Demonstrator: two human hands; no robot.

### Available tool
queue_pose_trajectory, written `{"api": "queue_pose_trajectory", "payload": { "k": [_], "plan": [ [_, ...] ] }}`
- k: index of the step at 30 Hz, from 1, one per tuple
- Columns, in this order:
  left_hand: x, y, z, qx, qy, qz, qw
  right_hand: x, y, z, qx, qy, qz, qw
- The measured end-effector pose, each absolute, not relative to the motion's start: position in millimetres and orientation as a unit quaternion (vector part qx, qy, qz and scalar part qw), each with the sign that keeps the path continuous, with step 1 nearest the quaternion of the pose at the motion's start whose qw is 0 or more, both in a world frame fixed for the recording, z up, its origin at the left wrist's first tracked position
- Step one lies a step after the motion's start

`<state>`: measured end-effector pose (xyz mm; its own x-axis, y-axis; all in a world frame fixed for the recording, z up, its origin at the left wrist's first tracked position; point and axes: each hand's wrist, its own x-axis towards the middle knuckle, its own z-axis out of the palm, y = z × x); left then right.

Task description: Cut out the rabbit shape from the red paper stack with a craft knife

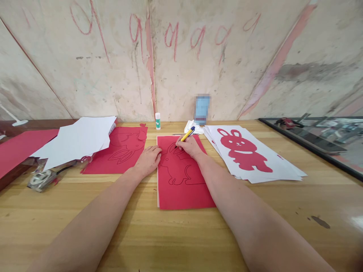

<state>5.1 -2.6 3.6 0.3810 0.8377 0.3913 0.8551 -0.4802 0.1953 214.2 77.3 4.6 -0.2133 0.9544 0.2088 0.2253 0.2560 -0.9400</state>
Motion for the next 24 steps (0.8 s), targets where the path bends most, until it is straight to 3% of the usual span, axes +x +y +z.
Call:
{"api": "queue_pose_trajectory", "payload": {
  "k": [24],
  "plan": [
    [4.4,-2.0,2.6,-0.833,-0.505,-0.226,0.021,214.0,75.3,6.4,-0.459,-0.655,0.412,0.437]
  ]
}}
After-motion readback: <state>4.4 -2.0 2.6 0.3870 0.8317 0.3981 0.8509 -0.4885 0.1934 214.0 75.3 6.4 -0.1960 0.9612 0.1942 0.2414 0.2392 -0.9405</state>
